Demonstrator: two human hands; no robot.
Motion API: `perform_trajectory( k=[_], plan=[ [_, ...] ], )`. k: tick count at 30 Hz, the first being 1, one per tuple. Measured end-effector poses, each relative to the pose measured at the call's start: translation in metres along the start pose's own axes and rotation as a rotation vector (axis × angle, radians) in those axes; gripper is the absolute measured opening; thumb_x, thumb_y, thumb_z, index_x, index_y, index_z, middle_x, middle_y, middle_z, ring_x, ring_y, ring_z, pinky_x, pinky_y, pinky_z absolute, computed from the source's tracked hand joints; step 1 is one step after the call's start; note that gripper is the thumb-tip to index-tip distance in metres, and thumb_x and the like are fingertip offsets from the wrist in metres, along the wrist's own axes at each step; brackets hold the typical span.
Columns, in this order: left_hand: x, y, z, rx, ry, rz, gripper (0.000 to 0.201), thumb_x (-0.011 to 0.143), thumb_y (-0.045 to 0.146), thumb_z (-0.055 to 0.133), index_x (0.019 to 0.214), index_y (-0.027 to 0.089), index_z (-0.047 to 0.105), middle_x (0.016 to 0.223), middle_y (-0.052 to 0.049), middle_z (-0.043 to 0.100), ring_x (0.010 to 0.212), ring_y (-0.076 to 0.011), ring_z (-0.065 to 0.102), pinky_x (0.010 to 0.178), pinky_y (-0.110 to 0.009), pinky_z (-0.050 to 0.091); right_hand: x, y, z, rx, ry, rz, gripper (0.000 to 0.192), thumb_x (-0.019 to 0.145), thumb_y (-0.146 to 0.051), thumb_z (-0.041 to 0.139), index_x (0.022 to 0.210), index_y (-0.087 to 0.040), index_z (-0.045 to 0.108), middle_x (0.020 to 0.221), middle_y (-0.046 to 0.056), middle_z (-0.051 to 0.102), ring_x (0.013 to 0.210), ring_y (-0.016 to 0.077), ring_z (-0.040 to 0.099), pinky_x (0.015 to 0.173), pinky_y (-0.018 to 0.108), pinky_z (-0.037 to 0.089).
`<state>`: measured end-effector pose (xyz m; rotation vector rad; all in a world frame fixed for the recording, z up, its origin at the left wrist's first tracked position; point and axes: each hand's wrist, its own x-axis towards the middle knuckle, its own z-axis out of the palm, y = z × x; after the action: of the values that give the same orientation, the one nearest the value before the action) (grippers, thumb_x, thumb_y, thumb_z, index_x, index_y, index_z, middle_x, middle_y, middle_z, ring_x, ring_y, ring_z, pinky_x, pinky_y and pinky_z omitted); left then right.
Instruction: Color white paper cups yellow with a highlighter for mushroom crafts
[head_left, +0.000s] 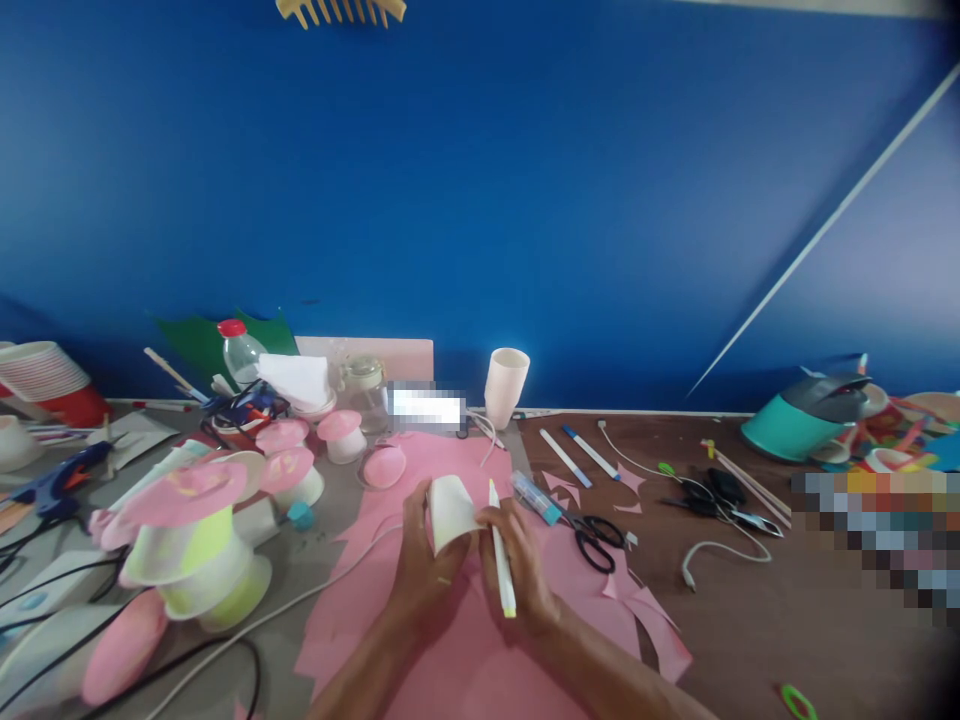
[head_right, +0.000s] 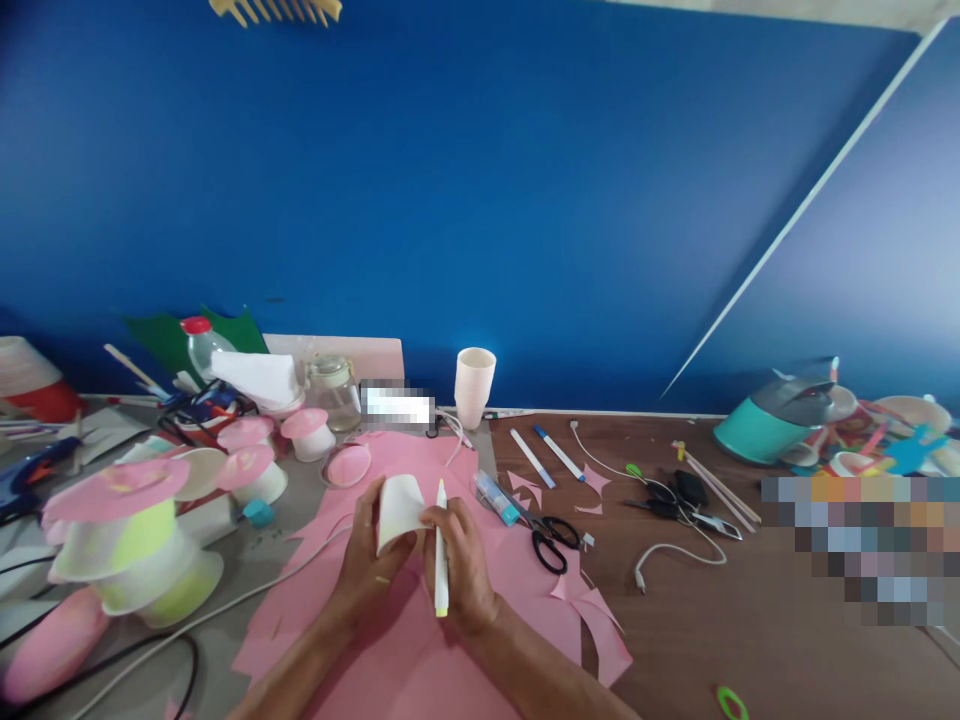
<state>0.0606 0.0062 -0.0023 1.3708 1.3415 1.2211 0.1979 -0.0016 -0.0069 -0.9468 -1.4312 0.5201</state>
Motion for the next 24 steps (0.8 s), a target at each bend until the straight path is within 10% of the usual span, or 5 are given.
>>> perform_trajectory(
  k=[6, 17, 24],
  plan=[
    [0.004, -0.002, -0.001, 0.043, -0.004, 0.03, 0.08, 0.075, 0.039, 0.07, 0.143, 0.019, 0.032, 0.148, -0.017, 0.042, 0.14, -0.0343, 0.037, 0.111, -0.052, 0.037, 0.001, 0.004, -0.006, -0.361, -0.042, -0.318, 0.028, 0.088, -0.005, 0.047, 0.1, -0.027, 0.058, 0.073, 0.0, 0.046, 0.064, 0.0178, 0.048, 0.055, 0.031, 0.042],
    [0.005, -0.013, -0.001, 0.104, 0.025, 0.119, 0.076, 0.072, 0.033, 0.068, 0.14, 0.018, 0.036, 0.146, -0.017, 0.046, 0.136, -0.0333, 0.044, 0.11, -0.051, 0.039, 0.005, -0.001, -0.007, -0.327, -0.219, -0.352, 0.026, 0.088, -0.004, 0.047, 0.099, -0.027, 0.055, 0.074, -0.001, 0.044, 0.064, 0.0173, 0.048, 0.057, 0.029, 0.042],
    [0.012, -0.022, 0.004, 0.176, 0.094, 0.163, 0.077, 0.066, 0.036, 0.073, 0.133, 0.016, 0.039, 0.134, -0.019, 0.052, 0.124, -0.0355, 0.052, 0.102, -0.054, 0.044, 0.004, -0.003, -0.007, 0.021, -0.085, -0.212, 0.021, 0.091, -0.021, 0.049, 0.111, -0.024, 0.056, 0.079, 0.001, 0.053, 0.068, 0.0179, 0.051, 0.062, 0.032, 0.045]
  ],
)
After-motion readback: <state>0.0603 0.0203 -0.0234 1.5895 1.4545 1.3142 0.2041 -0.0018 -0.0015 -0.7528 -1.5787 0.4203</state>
